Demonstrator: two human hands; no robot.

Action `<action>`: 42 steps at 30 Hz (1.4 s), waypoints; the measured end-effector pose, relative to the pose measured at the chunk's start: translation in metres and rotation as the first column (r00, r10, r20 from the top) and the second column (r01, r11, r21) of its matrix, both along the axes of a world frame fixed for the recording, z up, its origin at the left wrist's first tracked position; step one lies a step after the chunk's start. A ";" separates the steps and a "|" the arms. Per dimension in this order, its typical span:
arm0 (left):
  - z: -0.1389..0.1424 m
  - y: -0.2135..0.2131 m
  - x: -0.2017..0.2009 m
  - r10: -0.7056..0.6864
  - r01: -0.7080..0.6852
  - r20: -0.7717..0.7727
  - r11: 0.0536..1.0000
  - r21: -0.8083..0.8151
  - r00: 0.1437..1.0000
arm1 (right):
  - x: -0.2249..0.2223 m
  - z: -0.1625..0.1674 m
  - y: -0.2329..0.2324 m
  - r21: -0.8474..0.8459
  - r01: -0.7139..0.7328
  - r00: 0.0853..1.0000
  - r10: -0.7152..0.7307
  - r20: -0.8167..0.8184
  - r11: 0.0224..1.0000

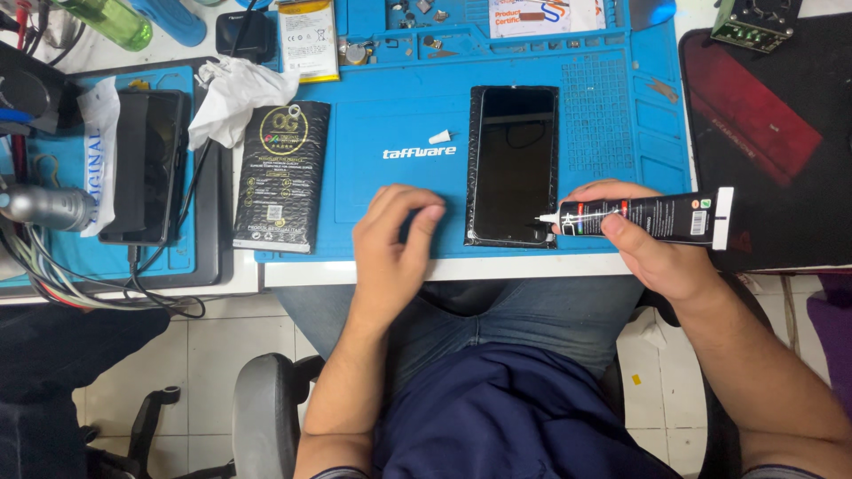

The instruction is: The person holds a smartphone whose screen shows a yellow grid test pattern, taps and swipes the screen to test it, then peels the grid tape off the display. They set the phone on the mat, pick up a glue tube, and squeeze adhesive along the edges of the screen assembly.

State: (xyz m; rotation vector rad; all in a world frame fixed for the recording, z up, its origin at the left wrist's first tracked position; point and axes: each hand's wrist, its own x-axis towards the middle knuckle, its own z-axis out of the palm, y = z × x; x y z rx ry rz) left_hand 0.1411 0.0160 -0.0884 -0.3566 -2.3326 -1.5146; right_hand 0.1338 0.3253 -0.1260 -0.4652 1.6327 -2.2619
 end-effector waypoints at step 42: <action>-0.029 -0.005 0.008 0.102 -0.159 0.188 0.933 0.321 0.977 | 0.000 0.009 -0.001 0.135 -0.022 0.999 0.026 -0.029 0.991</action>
